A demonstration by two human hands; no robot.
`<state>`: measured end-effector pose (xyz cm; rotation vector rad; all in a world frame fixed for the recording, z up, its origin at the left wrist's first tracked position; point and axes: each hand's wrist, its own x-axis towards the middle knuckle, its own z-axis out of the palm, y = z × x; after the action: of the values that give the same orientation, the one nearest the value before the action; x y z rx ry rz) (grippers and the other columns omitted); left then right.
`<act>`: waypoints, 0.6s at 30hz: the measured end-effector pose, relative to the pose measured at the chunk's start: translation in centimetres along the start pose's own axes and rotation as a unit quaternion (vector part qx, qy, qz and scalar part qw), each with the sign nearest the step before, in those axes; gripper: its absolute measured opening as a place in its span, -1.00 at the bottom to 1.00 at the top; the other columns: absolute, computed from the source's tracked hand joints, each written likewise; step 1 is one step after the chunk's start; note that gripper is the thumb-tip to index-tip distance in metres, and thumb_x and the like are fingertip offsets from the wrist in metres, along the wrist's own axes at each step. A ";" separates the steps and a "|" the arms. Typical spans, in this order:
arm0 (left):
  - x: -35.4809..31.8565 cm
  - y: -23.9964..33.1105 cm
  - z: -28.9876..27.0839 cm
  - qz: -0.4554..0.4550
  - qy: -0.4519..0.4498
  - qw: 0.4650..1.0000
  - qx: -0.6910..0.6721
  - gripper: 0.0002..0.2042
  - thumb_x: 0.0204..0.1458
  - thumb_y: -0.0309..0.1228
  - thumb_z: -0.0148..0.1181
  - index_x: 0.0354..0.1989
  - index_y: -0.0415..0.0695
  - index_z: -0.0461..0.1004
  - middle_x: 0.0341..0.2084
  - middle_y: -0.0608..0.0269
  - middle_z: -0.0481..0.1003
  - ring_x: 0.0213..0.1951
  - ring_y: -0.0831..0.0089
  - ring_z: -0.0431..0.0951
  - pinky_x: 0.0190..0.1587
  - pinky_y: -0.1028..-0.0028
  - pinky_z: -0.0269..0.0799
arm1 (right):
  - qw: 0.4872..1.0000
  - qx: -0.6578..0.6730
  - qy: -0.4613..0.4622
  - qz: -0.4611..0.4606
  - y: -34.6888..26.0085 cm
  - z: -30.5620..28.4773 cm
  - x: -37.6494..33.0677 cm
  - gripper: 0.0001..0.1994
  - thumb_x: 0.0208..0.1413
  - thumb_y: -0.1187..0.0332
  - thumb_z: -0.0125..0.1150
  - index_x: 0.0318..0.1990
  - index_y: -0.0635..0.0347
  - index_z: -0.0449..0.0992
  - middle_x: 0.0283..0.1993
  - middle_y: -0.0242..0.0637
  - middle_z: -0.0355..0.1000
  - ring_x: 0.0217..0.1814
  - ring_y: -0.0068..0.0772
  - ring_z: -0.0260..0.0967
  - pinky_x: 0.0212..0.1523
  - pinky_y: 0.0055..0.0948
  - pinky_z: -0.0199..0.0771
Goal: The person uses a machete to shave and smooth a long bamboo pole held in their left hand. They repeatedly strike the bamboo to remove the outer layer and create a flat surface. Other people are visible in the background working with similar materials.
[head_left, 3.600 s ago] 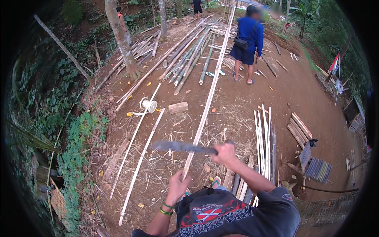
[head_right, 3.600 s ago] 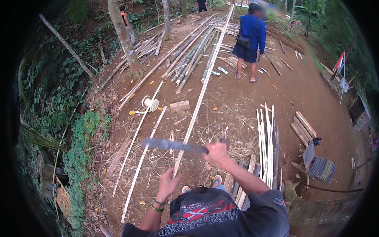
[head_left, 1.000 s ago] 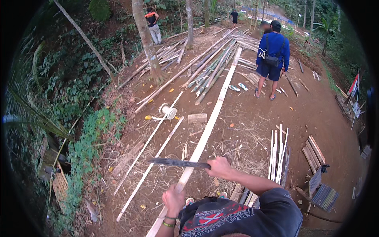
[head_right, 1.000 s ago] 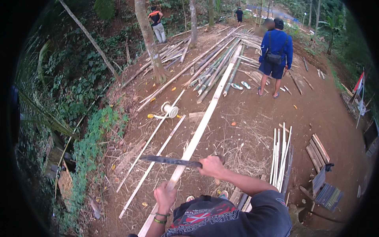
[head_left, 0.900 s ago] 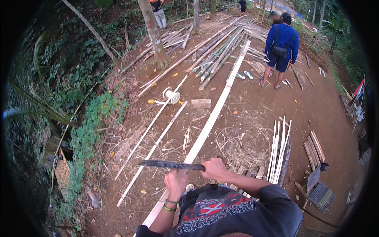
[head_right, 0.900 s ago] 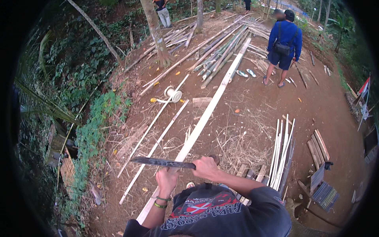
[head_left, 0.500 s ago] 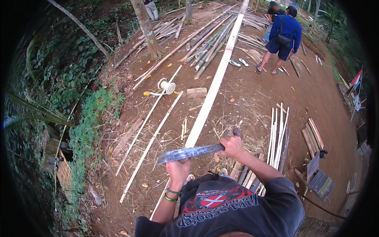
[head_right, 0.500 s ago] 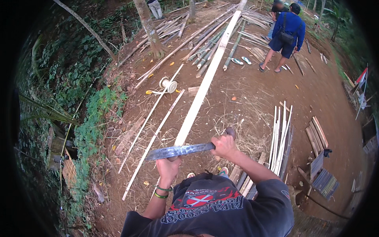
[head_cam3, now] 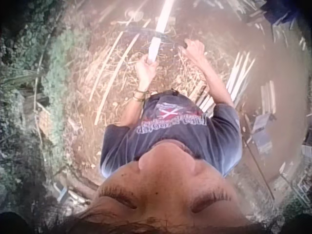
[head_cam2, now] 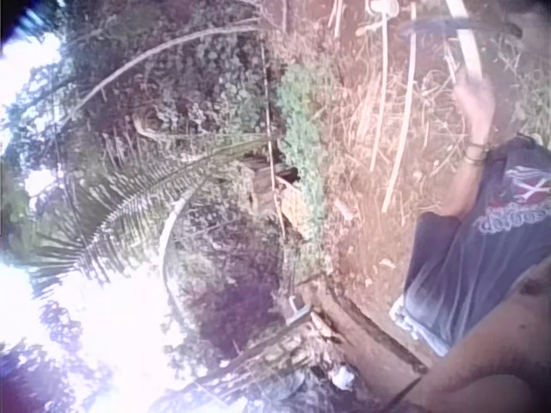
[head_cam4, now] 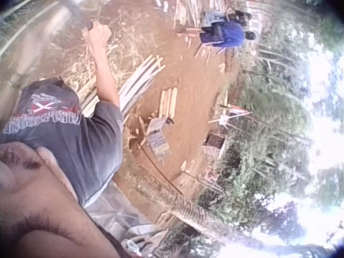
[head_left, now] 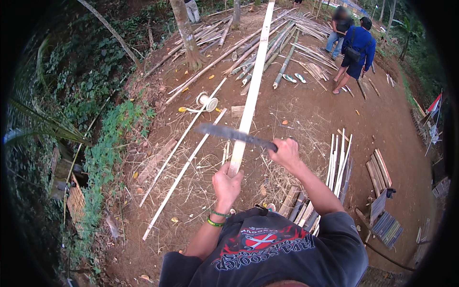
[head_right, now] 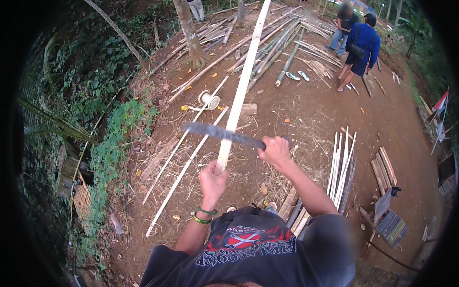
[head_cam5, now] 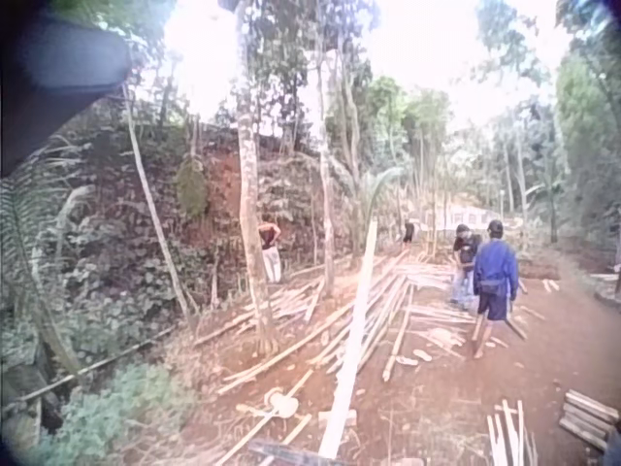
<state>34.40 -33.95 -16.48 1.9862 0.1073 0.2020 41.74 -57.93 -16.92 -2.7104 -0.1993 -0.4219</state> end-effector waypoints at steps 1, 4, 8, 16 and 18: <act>0.0 0.2 0.1 -0.012 -0.001 1.000 -0.015 -0.66 -0.16 -0.43 0.38 -0.22 -0.39 0.55 -0.56 0.11 0.57 -0.53 0.59 0.49 -0.46 0.43 0.42 | 0.998 -0.005 -0.015 0.054 0.1 -0.4 0.9 -0.83 -0.15 0.30 0.29 -0.45 0.21 0.56 -0.67 -0.18 0.46 -0.68 -0.22 0.44 -0.57 -0.18 0.50; -0.5 -0.8 -0.4 -0.024 -0.008 1.000 -0.007 -0.68 -0.16 -0.45 0.37 -0.21 -0.36 0.56 -0.56 0.13 0.58 -0.52 0.56 0.51 -0.44 0.45 0.43 | 0.988 0.047 -0.060 0.133 -1.6 -0.7 1.3 -0.84 -0.09 0.30 0.27 -0.47 0.21 0.57 -0.69 -0.22 0.43 -0.68 -0.26 0.43 -0.56 -0.18 0.50; -0.2 -1.3 -1.3 -0.023 -0.031 0.998 0.051 -0.70 -0.15 -0.47 0.36 -0.21 -0.35 0.57 -0.53 0.12 0.60 -0.51 0.55 0.53 -0.42 0.45 0.45 | 0.988 -0.021 -0.058 -0.145 -2.6 1.6 -2.7 -0.83 0.00 0.30 0.22 -0.47 0.20 0.57 -0.72 -0.30 0.39 -0.72 -0.37 0.35 -0.60 -0.23 0.45; -2.7 -1.7 -2.6 -0.028 -0.047 0.998 0.037 -0.68 -0.18 -0.44 0.40 -0.23 -0.35 0.57 -0.50 0.10 0.61 -0.48 0.55 0.55 -0.40 0.45 0.45 | 0.992 -0.013 -0.083 0.091 0.8 -1.7 0.8 -0.81 0.01 0.28 0.16 -0.47 0.19 0.58 -0.70 -0.29 0.41 -0.75 -0.38 0.32 -0.62 -0.27 0.46; -2.2 -1.2 -2.3 -0.027 -0.065 0.997 0.032 -0.69 -0.17 -0.44 0.40 -0.24 -0.35 0.57 -0.51 0.12 0.60 -0.47 0.56 0.54 -0.39 0.46 0.46 | 0.993 -0.015 -0.081 -0.086 -1.5 0.2 -3.1 -0.84 -0.07 0.27 0.20 -0.49 0.16 0.58 -0.68 -0.24 0.44 -0.73 -0.29 0.38 -0.55 -0.22 0.53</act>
<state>31.78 -31.78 -16.89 2.0518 0.0848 0.0344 38.52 -56.72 -17.52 -2.7686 -0.4774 -0.2541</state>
